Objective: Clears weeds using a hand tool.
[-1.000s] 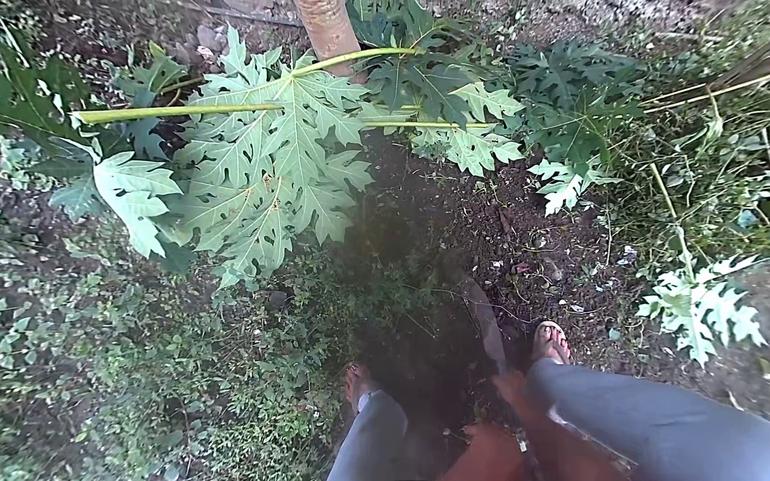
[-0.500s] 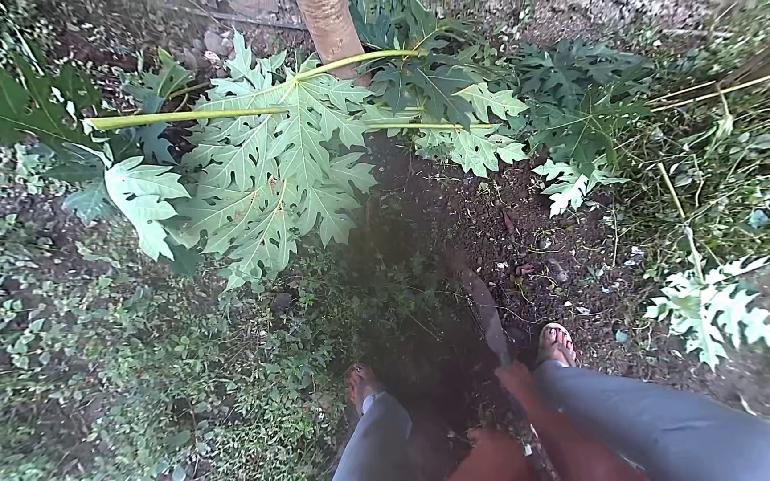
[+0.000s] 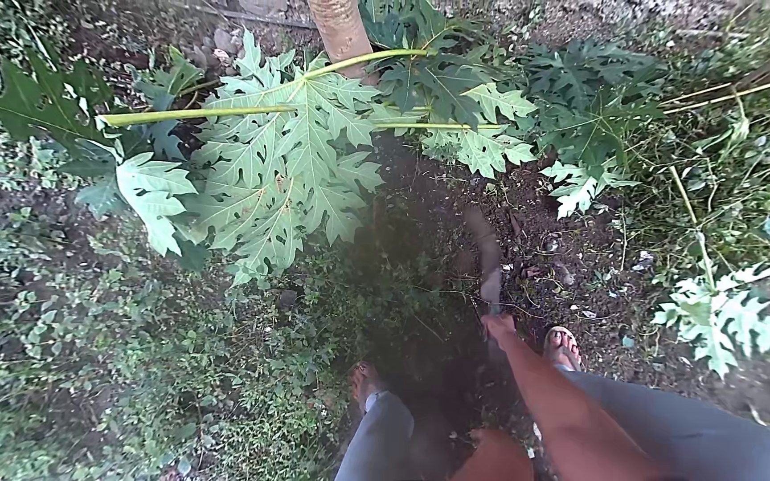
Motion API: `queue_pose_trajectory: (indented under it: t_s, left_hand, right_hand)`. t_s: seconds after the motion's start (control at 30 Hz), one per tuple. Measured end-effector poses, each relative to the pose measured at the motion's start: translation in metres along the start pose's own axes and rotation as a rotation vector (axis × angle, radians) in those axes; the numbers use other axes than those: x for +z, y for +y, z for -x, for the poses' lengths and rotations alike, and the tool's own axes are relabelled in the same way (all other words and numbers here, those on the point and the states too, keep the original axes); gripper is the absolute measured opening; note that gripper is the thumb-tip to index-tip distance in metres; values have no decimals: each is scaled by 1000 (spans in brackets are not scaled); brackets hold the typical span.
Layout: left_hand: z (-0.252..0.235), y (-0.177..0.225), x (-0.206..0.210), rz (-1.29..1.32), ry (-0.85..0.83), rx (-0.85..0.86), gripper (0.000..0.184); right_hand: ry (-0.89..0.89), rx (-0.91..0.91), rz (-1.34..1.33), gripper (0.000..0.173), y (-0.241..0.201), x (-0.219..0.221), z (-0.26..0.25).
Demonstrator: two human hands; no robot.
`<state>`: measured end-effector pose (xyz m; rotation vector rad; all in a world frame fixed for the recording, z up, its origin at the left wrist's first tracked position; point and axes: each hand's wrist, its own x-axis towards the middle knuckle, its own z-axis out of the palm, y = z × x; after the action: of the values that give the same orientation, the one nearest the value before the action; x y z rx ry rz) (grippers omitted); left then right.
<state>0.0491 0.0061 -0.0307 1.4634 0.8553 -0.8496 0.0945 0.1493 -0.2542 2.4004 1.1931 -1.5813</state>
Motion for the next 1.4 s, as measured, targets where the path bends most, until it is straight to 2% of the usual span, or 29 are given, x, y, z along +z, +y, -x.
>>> queue_pose_trajectory:
  t_s: [0.07,0.17,0.27,0.33,0.4,0.43,0.57,0.67,0.77,0.87,0.9,0.93,0.97,1.07,1.1,1.17,1.2,1.3,1.4]
  left_hand:
    - [2,-1,-2,-7,-10,1,37]
    - [-7,-7,3,5,17,28,36]
    - [-1,-8,2,24,13,41,37]
    - [3,-9,3,24,25,47,37]
    - [11,-8,-1,29,12,43,38]
    - [10,-7,-1,30,8,40,39]
    - [5,-9,-1,57,-9,30,42]
    - [5,-11,-1,51,-10,41,40]
    - [21,-8,-8,32,-48,59,34]
    - [12,-9,-2,-34,-44,81,33]
    - [12,-8,0,-29,-32,72,33]
    - [18,-7,-1,-13,-24,56,32]
    - [20,-6,-1,6,-9,42,32]
    - [29,-3,-5,12,-15,23,36]
    - [31,-3,-6,8,-19,20,37]
    - [24,-6,-3,10,-19,27,37]
    - [24,-8,-1,19,-18,27,37]
    - [37,-11,-1,45,-15,30,38]
    - [51,-11,-2,36,-5,35,37]
  right_hand:
    - [-38,-1,242,38,19,-4,-2]
    - [18,-31,224,37,37,-27,-8]
    - [139,-96,-139,28,29,-32,-9]
    - [205,-91,-455,17,2,-17,-4]
    - [225,-46,-552,16,-21,-2,0]
    - [208,-29,-484,18,-20,5,-2]
    - [-12,11,225,37,18,1,-1]
    - [-15,-20,314,38,40,-17,-2]
    - [73,-77,57,31,37,-26,1]
    - [130,-121,-393,16,15,-2,11]
    - [115,-118,-450,13,9,9,14]
    - [92,-117,-407,13,9,18,15]
    - [56,-117,-246,17,13,24,17]
    - [-148,-92,551,43,35,22,23]
    - [-190,-116,731,49,41,17,26]
    - [-218,-177,932,51,53,3,32]
    - [-202,-199,950,52,56,-5,35]
    - [-56,-221,770,48,58,-25,38]
    - [116,-211,318,41,41,-23,35]
